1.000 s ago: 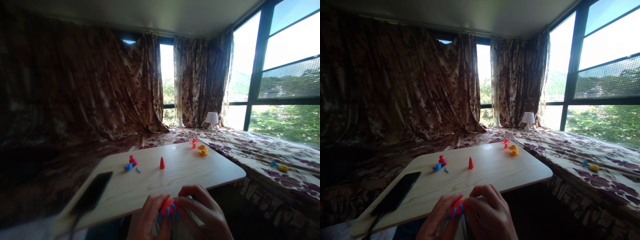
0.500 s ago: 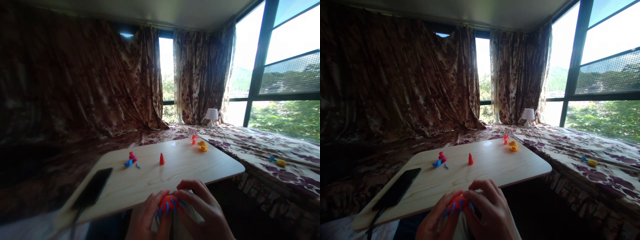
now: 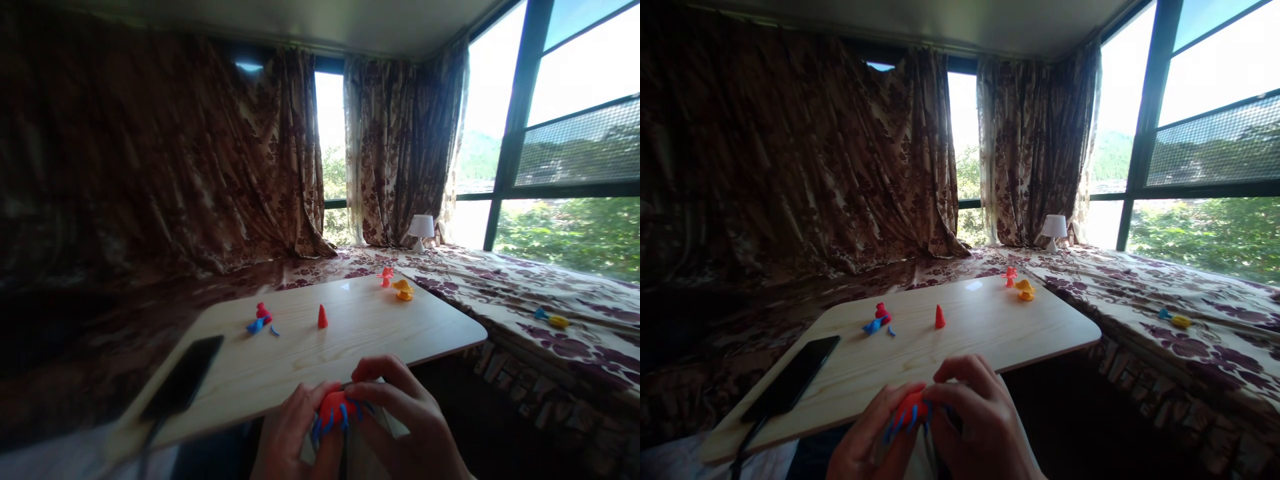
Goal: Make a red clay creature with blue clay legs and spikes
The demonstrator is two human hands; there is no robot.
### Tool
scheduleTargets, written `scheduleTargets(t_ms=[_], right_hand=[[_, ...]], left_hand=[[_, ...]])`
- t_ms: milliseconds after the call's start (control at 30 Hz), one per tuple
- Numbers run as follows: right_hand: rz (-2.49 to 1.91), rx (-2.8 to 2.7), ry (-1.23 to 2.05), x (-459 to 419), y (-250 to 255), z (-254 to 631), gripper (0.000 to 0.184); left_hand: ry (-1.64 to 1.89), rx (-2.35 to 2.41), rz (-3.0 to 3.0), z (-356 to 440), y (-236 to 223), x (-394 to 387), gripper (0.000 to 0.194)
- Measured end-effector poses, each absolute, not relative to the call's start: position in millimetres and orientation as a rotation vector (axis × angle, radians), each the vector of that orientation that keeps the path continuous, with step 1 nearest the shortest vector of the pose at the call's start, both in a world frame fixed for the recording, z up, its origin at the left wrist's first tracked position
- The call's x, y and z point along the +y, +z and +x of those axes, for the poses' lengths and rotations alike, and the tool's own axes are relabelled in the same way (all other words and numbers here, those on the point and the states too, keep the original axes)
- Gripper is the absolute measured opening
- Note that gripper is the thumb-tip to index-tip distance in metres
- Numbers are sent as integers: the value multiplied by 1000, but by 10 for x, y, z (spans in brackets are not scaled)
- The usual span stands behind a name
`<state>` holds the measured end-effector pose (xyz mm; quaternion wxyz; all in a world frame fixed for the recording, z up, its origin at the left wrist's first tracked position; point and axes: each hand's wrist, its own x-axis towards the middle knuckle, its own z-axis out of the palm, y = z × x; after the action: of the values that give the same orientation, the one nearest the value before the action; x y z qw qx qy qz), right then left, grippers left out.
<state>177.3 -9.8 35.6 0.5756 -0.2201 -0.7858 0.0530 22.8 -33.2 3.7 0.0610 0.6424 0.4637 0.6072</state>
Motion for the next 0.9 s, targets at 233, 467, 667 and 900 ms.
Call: scheduleTargets(t_ms=[233, 467, 667, 900], right_hand=[[-558, -1831, 78, -64, 365, 1766, 17], [-550, -1836, 106, -70, 351, 1774, 17], [-597, -1855, -15, -87, 373, 1754, 14], [-578, -1854, -89, -59, 377, 1769, 12]], left_hand=[[1823, 1464, 2003, 232, 103, -316, 21], [1727, 1410, 2130, 165, 66, -270, 22], [1789, 1520, 2339, 80, 45, -247, 26], [1801, 1414, 2467, 54, -28, -183, 28]])
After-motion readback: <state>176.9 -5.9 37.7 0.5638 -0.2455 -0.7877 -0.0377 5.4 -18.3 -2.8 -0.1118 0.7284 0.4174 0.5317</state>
